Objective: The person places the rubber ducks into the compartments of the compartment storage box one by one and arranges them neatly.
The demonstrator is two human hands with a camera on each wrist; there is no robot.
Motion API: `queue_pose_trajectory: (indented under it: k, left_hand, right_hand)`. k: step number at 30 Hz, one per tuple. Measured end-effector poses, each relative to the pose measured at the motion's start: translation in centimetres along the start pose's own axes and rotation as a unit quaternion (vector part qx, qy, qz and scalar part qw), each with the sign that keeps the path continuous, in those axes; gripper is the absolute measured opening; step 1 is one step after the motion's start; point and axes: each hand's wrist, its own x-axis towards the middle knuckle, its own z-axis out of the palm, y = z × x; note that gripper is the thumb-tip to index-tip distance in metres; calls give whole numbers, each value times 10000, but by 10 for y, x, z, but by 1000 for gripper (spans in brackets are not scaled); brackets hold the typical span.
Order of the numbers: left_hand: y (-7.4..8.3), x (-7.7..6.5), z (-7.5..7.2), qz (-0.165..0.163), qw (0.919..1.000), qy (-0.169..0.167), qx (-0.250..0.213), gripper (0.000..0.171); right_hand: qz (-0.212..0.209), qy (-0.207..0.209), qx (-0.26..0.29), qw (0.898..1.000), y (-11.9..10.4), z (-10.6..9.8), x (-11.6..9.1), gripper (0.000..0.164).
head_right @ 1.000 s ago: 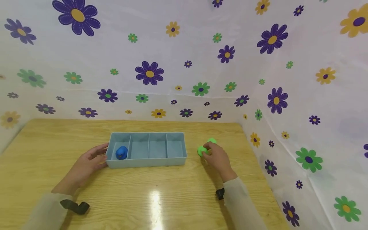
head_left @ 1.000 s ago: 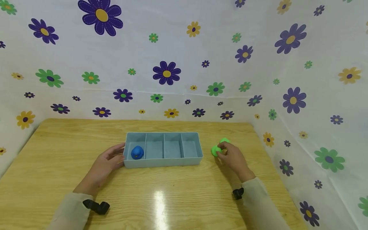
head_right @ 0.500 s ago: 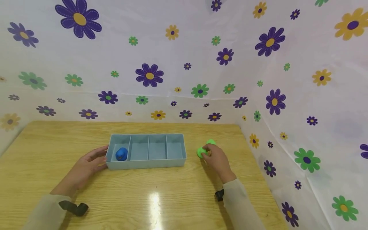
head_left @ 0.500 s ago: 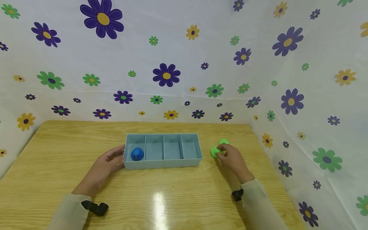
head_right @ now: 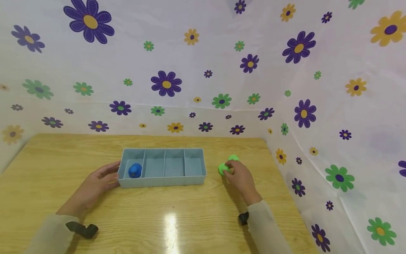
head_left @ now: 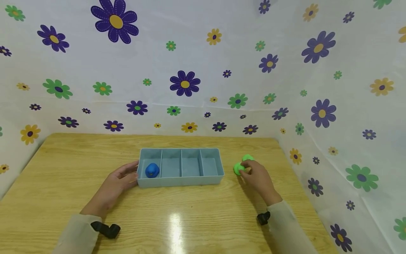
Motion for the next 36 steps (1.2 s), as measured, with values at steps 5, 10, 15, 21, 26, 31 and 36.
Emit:
queue_pose_trajectory:
  k: [5,10,15,21,26,31,36]
  left_hand:
    - [-1,0,1,51,10000,25,-28,63]
    - [1,0,2,90,10000,29,-3,63]
    - [1,0,2,79,10000,26,24,62]
    - [2,0,3,105,9999,24,21,63]
    - [2,0,4,175,9998,0,-48,63]
    - [1,-1,5,155,9998,-1,-116,62]
    - [2,-1,4,158,9998,-13,-122,63]
  right_hand:
    - [-154,94,180,9997,-8,-4,-3,28]
    - [-319,280,428,9982,-22,-11,-5,25]
    - [-372,410,478,9973,-37,-12,-6,25]
    - [-738,605,521,9941,-60,-14,-5,24]
    - [-1057,689,540,9905,-80,-14,-1,24]
    - [-1258,609,691,9878,-103,-8,3,24]
    - [-1454,579,786,9845,-124,-1,9,23]
